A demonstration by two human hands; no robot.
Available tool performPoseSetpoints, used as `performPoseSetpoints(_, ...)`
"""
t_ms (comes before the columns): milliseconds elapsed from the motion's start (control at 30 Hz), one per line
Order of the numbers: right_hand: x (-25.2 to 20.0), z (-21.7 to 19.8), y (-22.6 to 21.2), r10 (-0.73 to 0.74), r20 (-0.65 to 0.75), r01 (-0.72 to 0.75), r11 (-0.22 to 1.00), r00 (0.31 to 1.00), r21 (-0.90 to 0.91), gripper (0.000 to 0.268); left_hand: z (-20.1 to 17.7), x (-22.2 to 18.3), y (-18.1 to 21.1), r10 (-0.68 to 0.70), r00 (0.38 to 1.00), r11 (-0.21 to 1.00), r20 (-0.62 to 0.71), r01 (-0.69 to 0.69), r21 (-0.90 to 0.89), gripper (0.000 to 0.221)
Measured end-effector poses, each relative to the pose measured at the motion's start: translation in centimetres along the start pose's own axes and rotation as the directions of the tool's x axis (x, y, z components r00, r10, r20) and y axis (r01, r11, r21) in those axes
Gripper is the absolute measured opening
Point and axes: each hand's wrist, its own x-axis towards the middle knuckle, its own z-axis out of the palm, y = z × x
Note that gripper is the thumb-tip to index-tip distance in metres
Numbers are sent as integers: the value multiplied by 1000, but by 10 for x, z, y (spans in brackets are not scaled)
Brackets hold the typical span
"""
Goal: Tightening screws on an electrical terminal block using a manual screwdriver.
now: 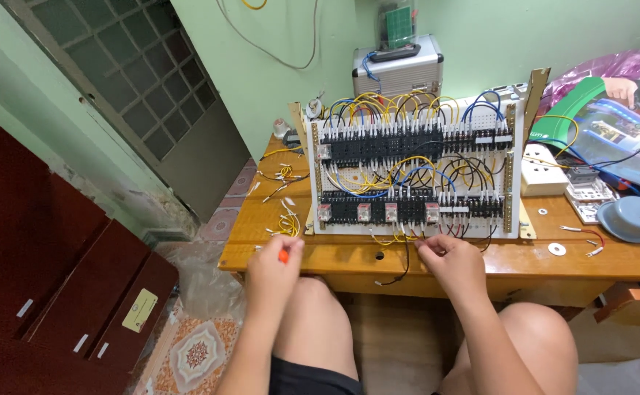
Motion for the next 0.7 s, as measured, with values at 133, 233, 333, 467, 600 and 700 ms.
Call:
performPoseSetpoints(133,4,4,4,-23,-21,24,998,1000,58,19,36,39,-64,11,1000,938,27,-20,346,8)
performPoseSetpoints(233,1,13,0,-33,-34,37,990,999,136,17,48,46,-75,-94,982,899,166,12,438,15)
performPoseSetpoints(333,0,24,-2,-87,-87,101,979,992,177,17,16,35,0,-241,909,930,340,117,348,47)
performPoseSetpoints(467,-1,23,-9,-169,-96,179,978,981,111,20,-5,11,50,-149,858,986,491,163,14,83)
performPoseSetpoints(600,0,21,-13,-98,0,96,976,995,195,21,-15,-12,84,244,888,957,389,-154,-248,45)
performPoseSetpoints(700,0,18,-14,-78,19,73,980,997,185,20,-17,-17,106,324,880,942,347,-265,-207,34)
